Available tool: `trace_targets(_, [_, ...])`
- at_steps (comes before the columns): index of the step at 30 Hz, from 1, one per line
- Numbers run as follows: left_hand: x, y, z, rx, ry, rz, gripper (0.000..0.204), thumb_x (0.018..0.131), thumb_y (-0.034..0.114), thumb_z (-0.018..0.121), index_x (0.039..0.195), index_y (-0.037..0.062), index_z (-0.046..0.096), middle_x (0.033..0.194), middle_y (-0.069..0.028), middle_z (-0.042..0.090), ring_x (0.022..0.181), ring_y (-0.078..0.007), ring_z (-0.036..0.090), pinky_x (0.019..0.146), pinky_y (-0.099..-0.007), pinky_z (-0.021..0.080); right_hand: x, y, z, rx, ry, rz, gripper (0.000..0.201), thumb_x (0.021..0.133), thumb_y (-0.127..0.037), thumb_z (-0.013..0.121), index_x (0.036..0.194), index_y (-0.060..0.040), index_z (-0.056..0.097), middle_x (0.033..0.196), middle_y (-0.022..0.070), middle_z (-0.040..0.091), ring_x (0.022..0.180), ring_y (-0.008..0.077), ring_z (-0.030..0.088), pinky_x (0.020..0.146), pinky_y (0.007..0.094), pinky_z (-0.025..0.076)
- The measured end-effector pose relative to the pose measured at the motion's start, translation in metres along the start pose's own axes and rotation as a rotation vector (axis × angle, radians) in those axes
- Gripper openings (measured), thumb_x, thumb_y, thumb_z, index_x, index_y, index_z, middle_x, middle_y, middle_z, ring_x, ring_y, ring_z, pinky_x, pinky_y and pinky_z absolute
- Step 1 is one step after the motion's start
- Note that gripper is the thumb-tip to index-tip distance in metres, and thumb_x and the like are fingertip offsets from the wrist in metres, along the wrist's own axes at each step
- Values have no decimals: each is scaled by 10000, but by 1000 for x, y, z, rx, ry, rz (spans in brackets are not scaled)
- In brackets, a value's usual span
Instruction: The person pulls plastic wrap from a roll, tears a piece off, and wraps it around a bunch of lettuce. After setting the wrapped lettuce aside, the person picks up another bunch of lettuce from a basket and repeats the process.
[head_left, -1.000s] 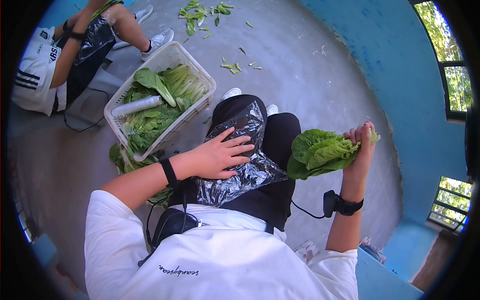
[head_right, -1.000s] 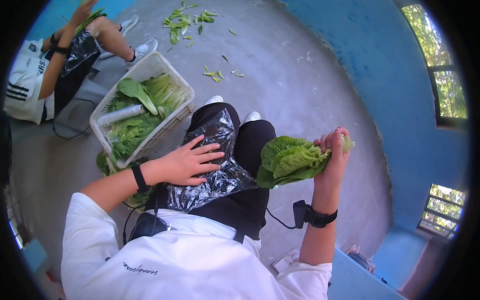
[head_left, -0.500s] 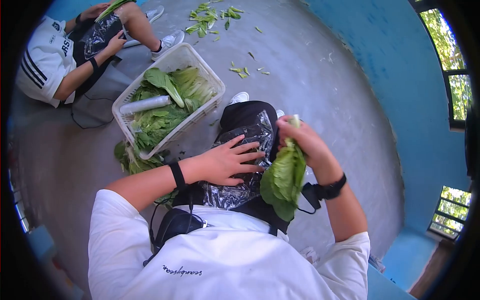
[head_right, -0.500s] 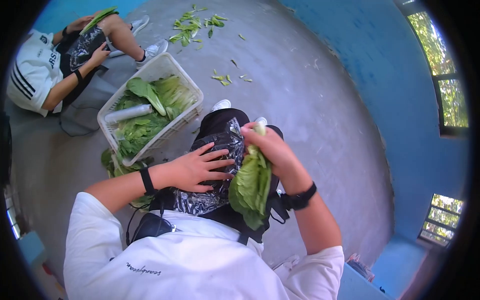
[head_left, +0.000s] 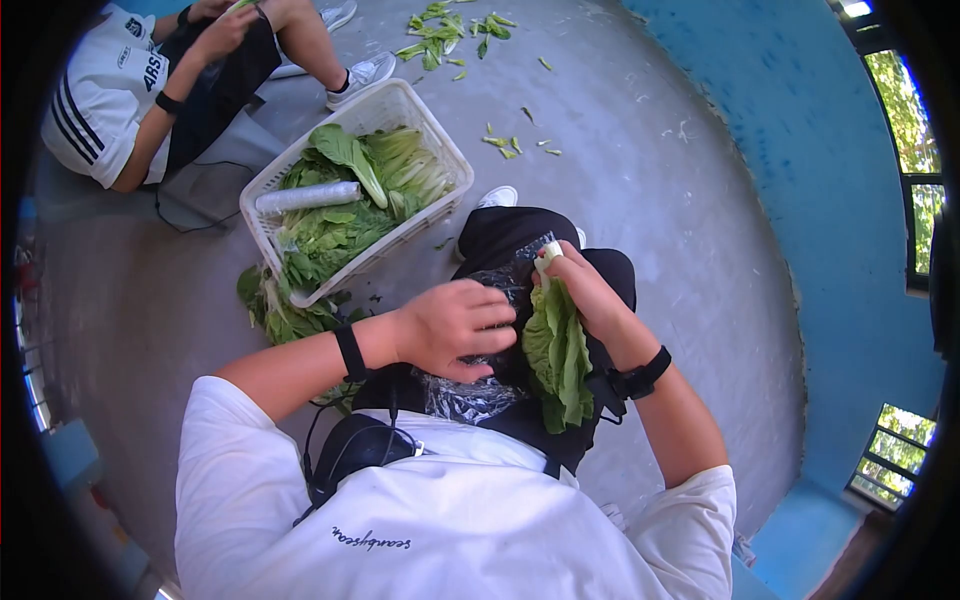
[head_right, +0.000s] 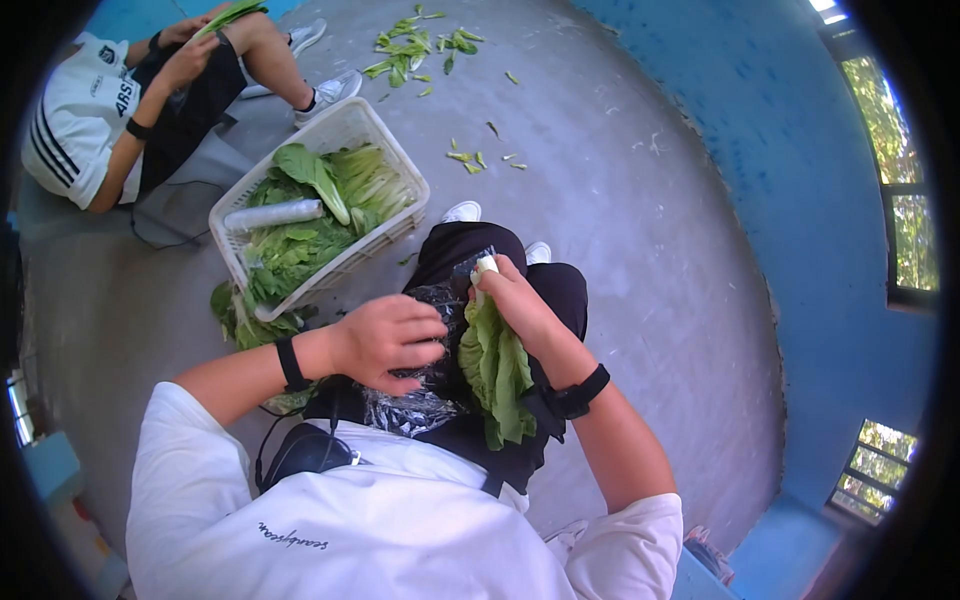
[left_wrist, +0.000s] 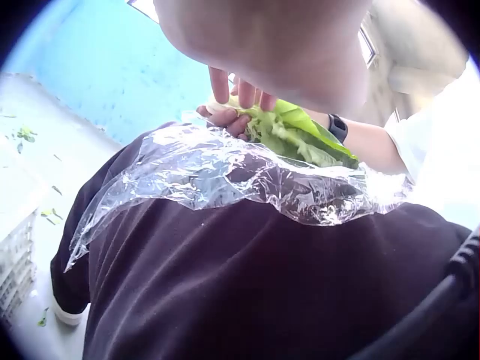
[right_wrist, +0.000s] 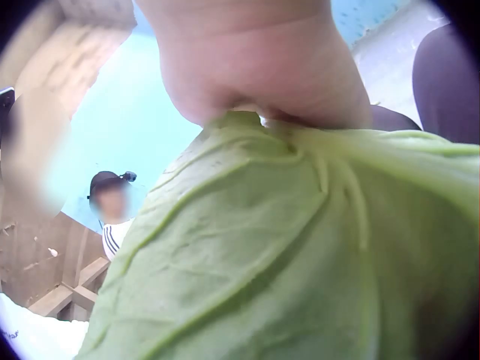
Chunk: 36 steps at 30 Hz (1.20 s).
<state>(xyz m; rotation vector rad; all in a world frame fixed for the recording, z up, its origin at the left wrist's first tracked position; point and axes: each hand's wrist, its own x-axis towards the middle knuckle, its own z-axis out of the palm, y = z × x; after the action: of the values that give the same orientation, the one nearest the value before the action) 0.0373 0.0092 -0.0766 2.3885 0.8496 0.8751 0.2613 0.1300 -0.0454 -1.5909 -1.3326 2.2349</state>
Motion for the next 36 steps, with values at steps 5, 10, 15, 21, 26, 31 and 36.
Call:
trace_targets(5, [17,-18,21,1,331,-582,495,858,276,763,1252,54,561,1250,-154,594,1189,-352,588,1001,-425,486,-3,0,-6,67,-53,-7,311,990,-248,491,1261,-103,530,1048,56,612,965,161,602,869,321,504])
trace_targets(10, [28,-38,31,-429,175,-920,474,864,269,803,1226,59,582,979,-68,649,814,-173,624,753,-318,511,-9,-5,-5,161,-8,34,287,1007,-246,454,1231,-83,527,1072,66,621,977,172,600,879,337,498])
trace_targets(15, [29,-52,32,-640,81,-952,355,844,221,818,1112,57,653,782,5,636,679,-111,579,686,-293,487,-23,-18,-5,94,-69,-61,294,1040,-228,447,1278,-72,523,1066,48,621,990,154,593,894,322,488])
trace_targets(21, [27,-64,51,-663,261,-645,315,843,161,779,1111,45,661,800,-12,670,759,-121,645,657,-293,527,-31,-35,-2,12,-210,-123,310,1075,-184,500,1361,-66,505,1091,21,627,1043,111,583,936,289,475])
trace_targets(26, [47,-48,1,-1081,106,-953,287,913,69,686,1188,34,610,963,-65,748,803,-117,702,641,-252,540,-33,-45,3,-82,-252,-91,320,1077,-187,534,1374,-74,503,1094,16,631,1043,104,579,946,283,474])
trace_targets(31, [37,-61,11,-1032,83,-871,260,945,42,643,1199,8,597,1013,-129,768,722,-130,710,638,-266,543,-40,-42,-10,-84,-202,-132,333,1067,-177,550,1382,-69,533,1081,21,638,1025,107,584,923,293,493])
trace_targets(36, [41,-57,14,-1017,71,-889,263,944,-1,585,1205,-26,611,992,-181,766,672,-164,721,620,-289,553,-61,-59,-31,12,-176,-150,351,1048,-164,574,1379,-52,544,1077,48,640,1014,138,602,884,306,520])
